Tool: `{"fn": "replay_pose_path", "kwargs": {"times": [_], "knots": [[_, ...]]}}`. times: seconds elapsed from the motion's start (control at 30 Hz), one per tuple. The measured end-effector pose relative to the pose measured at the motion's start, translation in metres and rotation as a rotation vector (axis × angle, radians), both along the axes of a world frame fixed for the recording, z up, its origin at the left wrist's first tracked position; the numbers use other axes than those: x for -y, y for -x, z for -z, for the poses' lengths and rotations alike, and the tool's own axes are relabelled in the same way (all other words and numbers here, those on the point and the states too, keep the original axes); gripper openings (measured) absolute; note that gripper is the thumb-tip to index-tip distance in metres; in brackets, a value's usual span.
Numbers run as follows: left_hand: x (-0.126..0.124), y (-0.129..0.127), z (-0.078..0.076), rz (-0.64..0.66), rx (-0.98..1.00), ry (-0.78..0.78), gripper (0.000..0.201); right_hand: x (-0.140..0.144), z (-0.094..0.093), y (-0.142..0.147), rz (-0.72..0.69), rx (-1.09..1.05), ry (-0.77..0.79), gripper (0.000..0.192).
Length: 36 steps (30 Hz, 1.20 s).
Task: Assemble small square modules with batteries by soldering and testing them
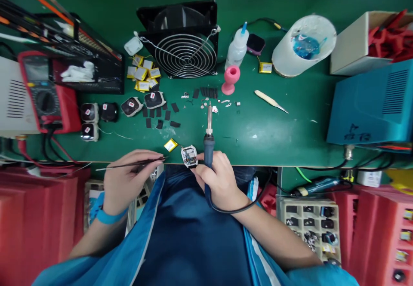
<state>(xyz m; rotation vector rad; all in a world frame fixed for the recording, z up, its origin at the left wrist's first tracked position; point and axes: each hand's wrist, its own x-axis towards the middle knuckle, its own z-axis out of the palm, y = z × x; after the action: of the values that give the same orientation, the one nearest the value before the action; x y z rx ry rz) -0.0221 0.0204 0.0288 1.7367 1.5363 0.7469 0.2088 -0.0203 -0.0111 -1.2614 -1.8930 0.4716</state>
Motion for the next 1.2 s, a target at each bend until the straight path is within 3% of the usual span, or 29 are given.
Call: {"fn": "replay_pose_path", "kwargs": {"times": [0.13,0.27,0.97,1.2], "knots": [[0.003,-0.016,0.009,-0.216,0.372,0.157,0.011,-0.001,-0.002,-0.003,0.001,-0.035,0.026,0.024],[0.003,-0.029,0.015,-0.289,0.575,0.253,0.019,-0.001,-0.003,-0.004,-0.004,-0.026,0.028,0.023],[0.003,-0.034,0.017,-0.291,0.454,0.232,0.021,-0.001,-0.003,-0.003,0.003,-0.022,0.035,0.022],[0.005,-0.035,0.021,-0.195,0.441,0.156,0.017,0.000,-0.002,-0.004,-0.020,-0.020,0.039,0.022]]}}
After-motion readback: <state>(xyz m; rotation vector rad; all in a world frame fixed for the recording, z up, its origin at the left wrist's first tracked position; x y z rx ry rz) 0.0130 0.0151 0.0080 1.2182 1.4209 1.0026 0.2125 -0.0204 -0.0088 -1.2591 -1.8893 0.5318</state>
